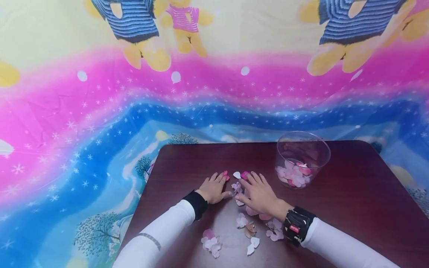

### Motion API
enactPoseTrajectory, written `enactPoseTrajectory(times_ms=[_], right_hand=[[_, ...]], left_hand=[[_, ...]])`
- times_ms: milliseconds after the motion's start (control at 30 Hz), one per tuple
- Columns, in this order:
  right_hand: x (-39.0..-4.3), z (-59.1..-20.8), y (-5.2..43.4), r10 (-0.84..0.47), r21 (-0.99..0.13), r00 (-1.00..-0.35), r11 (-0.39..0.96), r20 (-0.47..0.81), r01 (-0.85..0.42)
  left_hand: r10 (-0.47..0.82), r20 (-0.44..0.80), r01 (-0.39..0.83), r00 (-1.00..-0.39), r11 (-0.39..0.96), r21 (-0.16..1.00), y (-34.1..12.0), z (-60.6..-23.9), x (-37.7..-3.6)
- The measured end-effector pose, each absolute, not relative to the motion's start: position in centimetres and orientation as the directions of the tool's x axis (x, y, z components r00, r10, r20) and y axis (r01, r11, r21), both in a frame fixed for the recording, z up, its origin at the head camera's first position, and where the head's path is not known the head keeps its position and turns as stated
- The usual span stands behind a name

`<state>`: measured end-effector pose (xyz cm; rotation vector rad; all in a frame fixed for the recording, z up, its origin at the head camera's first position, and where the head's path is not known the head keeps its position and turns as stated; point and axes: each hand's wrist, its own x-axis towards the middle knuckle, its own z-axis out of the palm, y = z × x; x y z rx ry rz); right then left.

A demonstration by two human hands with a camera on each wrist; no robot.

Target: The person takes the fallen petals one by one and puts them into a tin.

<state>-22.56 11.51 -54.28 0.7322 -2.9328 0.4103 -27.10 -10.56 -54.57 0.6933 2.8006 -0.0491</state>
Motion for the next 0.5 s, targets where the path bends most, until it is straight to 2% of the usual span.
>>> enactPoseTrajectory(times_ms=[333,500], right_hand=[[-23.1,-52.1,12.9,-0.392,-0.245,-0.889,0.861,0.237,-0.445],[-23.4,-50.0,13.5,-0.354,-0.326,-0.905,0.848,0.236,-0.417]], left_hand=[[0.596,-0.145,0.596,-0.79,0.802,0.05,-10.3,-51.0,-25.7],[0.677,-0.063,0.676,-0.734,0.736,0.031,-9.9,-48.8,-24.6]])
